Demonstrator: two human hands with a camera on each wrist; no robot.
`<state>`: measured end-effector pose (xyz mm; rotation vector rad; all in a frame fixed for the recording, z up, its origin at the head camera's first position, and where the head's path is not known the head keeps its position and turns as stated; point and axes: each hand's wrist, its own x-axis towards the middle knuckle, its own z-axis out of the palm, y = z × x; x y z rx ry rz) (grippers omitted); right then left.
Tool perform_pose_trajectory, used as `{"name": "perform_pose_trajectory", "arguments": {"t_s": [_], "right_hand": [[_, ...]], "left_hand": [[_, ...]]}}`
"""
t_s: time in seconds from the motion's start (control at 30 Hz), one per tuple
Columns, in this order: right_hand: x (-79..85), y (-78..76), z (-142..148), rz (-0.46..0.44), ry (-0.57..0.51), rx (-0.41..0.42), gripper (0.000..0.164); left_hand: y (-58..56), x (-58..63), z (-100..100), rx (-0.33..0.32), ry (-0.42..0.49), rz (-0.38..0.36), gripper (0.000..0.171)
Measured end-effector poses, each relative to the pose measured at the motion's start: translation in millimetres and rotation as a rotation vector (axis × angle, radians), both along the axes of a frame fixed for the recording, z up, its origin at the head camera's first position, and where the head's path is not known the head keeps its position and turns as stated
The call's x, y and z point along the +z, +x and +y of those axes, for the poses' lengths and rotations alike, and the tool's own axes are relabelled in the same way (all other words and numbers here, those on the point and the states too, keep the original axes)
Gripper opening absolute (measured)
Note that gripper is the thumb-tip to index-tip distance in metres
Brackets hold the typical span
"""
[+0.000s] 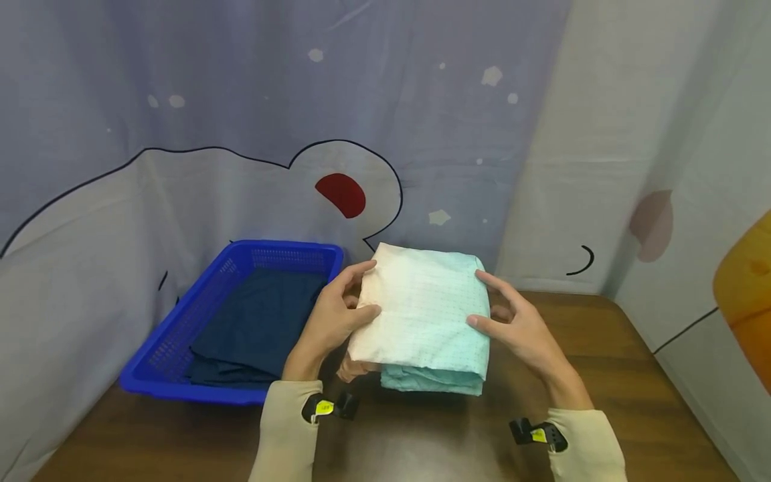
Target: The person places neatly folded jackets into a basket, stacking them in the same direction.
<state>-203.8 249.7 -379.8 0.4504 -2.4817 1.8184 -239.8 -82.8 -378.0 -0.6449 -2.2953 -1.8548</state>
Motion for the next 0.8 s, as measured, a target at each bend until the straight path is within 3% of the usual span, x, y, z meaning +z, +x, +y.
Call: {"name": "perform_pose_trajectory", "arguments": {"t_s": [0.17,0.43,0.8], "right_hand": [[4.8,-4.8,-5,-0.003,0.001,0.015,0.079],[11.0,-15.7,-17,0.039,-0.053,0.078,0.078],[15.1,-21.7,-46,0.028,-0.100,0.130,0.079]], "left_hand": [[1.1,3.8,-4,0.024,-0.020,0.006,0.077],[4.1,11.1,-18,0.028,0.024,0.003,0.075],[10.8,20.6,-40,0.099,0.080,0.008,0.066]]}}
